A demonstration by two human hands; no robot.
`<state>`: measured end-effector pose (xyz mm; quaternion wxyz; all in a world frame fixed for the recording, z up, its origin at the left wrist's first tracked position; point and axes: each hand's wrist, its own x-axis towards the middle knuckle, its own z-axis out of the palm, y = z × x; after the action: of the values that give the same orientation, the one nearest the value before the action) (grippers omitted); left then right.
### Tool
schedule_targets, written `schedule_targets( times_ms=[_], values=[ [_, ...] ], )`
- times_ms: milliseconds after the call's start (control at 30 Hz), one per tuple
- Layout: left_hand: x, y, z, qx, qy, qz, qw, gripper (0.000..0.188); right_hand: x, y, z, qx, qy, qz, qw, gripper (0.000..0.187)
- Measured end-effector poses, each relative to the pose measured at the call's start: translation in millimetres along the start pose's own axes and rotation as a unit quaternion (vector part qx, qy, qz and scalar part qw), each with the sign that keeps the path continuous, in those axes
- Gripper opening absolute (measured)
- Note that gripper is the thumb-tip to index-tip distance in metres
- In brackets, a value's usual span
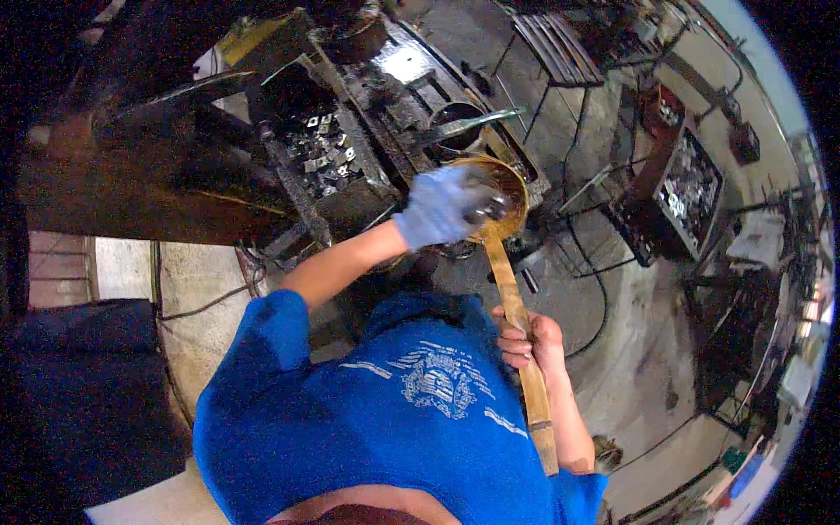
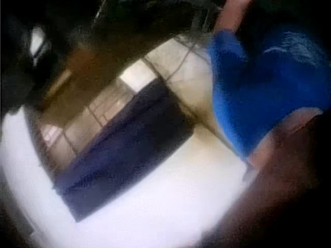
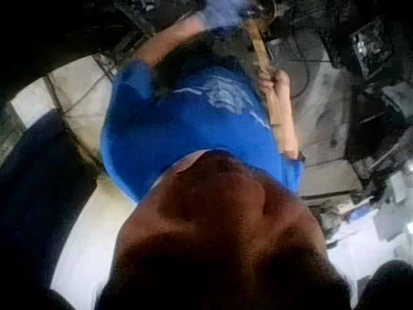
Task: The person uses a wooden-handled strainer to scoop small metal pieces from a container of dark liquid and transfers them into a metal tray. The person repeats this scooping and transferring process multiple times, moving between the liquid container and the tray.
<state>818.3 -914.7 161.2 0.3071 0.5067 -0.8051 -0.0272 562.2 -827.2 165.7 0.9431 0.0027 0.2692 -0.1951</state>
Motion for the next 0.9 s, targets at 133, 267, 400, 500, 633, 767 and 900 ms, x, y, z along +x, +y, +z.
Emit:
schedule_targets(
  times_ms=[133, 267, 400, 500, 633, 767, 900],
  values=[
    [2.7, -12.9, 11.1, 0.095, -0.212, -0.037, 0.972, 0.033, 7.5, -0.3, 4.9, -0.019, 0.003, -0.003, 1.000, 0.040],
    [-1.7, -26.7, -18.5, 0.022, -0.096, 0.062, 0.993, 0.042, 9.1, 4.9, 11.6, 0.021, 0.024, -0.007, 0.999, 0.040],
    [-0.7, -97.0, -92.2, -0.082, 0.092, -0.097, 0.988, 0.030, 9.5, 6.8, 10.1, 0.020, 0.013, -0.016, 1.000, 0.049],
    [-23.9, -211.4, -113.6, -0.042, 0.218, -0.350, 0.910, 0.023, 8.9, 10.9, 10.2, 0.061, 0.018, -0.004, 0.998, 0.055],
    [-81.4, -390.0, -114.5, 0.252, -0.092, -0.545, 0.795, 0.069, 10.1, 12.6, 8.4, 0.099, 0.030, 0.032, 0.994, 0.061],
    [-111.9, -487.6, -108.7, 0.221, -0.127, -0.610, 0.751, 0.078, 5.7, 21.5, 24.6, 0.100, 0.091, -0.034, 0.990, 0.071],
    [-102.2, -511.0, -105.3, 0.194, -0.155, -0.666, 0.703, 0.073, 8.3, 23.0, 23.7, 0.182, 0.076, -0.011, 0.980, 0.064]
  ],
)
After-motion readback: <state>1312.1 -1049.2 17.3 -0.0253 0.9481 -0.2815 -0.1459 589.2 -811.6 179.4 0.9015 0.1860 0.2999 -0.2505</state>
